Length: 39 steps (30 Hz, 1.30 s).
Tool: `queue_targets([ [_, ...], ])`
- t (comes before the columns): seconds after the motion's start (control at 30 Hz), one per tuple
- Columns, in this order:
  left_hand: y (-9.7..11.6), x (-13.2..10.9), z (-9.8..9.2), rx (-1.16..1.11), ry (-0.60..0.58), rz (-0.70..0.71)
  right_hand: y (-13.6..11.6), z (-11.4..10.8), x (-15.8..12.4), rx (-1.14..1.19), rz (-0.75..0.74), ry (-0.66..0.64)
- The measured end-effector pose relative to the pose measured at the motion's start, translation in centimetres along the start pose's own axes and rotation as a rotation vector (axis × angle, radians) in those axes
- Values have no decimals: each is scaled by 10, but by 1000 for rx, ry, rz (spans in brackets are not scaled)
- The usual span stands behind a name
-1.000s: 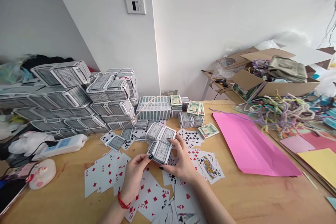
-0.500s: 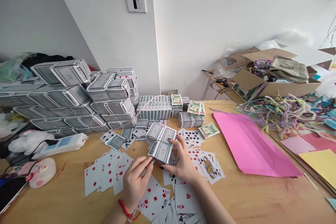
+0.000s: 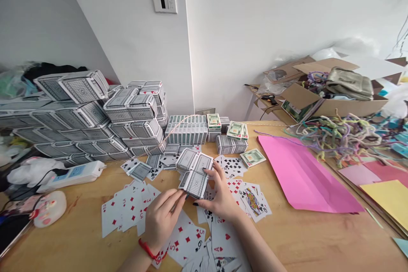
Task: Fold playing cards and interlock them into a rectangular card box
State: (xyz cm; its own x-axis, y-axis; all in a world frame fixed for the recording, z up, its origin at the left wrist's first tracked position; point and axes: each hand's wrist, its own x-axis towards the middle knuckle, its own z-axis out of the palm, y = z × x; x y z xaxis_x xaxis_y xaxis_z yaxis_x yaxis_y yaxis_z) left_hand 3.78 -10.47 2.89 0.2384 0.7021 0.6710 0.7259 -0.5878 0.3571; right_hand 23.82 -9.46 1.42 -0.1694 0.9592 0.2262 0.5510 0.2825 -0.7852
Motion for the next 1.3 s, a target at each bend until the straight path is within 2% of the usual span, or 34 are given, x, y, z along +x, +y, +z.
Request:
queue_targets([
  [0.13,1,1,-3,93,-40,111,-3,8,0,65,43,25],
  [0.23,2,0,-3,93,-61,143,-9,17,2,77,104,113],
  [0.33,2,-1,-2,73,-61,132,-16,23,3,66,127,166],
  [0.5,1,-5,0,-10,-37,65,-21,23,3,61,174,169],
  [0.6,1,-6,1,-104,-21,-35,-21,22,3,60,191,164],
  [0.67,0,-5,1,-208,-44,-180,-20,21,2,58,190,161],
  [0.77,-1,-2,0,-450,-170,-474,-19,21,0,45,182,129],
  [0.83,-2,0,-1,-635,-298,-595,-19,21,-2,29,172,96],
  [0.93,-1,1,-2,-822,-441,-603,-20,23,-5,21,150,83],
  [1.0,1,0,-1,-897,-468,-593,-19,25,-5,27,143,91],
  [1.13,2,-3,1,-953,-426,-657,-10,20,-2,11,99,52],
  [1.23,-5,-1,-2,-746,-296,-745,0,13,1,-4,61,50],
  [1.3,-11,3,-5,-582,-182,-755,4,10,1,-5,58,76],
])
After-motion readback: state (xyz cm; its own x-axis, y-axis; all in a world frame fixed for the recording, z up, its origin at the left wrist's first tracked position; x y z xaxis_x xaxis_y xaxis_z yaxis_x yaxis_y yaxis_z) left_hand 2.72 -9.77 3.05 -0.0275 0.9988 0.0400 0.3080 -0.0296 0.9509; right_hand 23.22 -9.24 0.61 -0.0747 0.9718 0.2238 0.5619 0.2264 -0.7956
